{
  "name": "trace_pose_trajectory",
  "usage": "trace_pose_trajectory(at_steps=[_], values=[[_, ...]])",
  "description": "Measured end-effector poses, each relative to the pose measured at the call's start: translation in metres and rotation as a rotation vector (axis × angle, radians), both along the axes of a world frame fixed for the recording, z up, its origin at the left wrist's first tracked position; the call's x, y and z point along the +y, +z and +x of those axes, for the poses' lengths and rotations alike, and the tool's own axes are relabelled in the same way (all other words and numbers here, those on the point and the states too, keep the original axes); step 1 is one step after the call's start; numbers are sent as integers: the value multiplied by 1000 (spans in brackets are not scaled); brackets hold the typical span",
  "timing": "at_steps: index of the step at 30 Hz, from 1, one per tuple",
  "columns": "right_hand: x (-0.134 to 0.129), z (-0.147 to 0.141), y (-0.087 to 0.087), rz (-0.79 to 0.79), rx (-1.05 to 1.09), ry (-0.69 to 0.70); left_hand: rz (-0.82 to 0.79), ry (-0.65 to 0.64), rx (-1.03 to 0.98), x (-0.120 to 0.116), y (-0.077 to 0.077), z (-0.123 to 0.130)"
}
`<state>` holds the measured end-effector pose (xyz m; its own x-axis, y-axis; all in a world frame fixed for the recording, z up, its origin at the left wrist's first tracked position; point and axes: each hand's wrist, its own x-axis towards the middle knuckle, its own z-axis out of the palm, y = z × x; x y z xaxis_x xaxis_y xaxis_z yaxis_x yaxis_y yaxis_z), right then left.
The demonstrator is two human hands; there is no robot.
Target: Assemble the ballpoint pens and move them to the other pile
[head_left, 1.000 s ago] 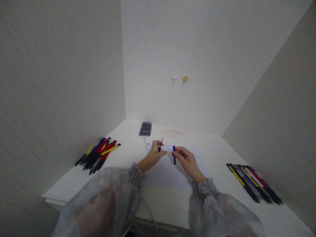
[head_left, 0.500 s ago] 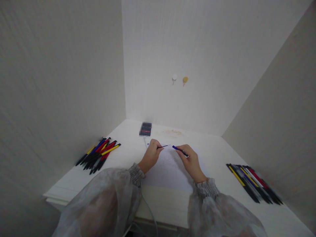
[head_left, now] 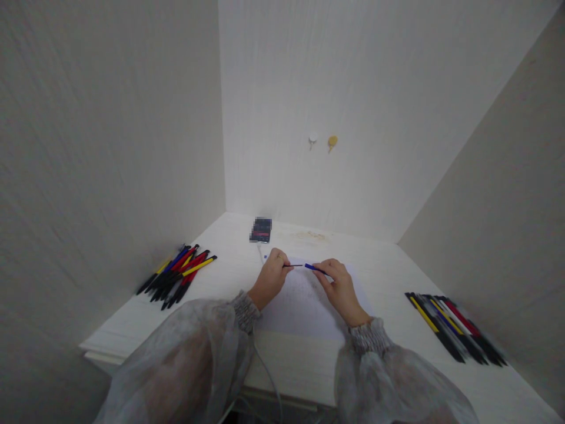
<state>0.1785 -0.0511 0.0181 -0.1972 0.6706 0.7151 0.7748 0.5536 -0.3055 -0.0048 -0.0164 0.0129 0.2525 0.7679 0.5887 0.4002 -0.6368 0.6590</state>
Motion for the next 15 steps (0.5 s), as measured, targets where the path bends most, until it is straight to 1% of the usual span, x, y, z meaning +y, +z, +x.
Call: trace_pose_trajectory(at_steps=[5, 10, 13, 15], values=[[2, 2, -4, -14, -116, -22, -20, -33, 38, 2, -5, 1], [0, -5, -6, -85, -248, 6, -20, -151, 116, -2, -10, 4], [-1, -8, -7, -115, -287, 40, 6, -196, 106, -4, -13, 5], [-1, -7, -7, -130, -300, 45, -8, -207, 81, -3, -15, 5]])
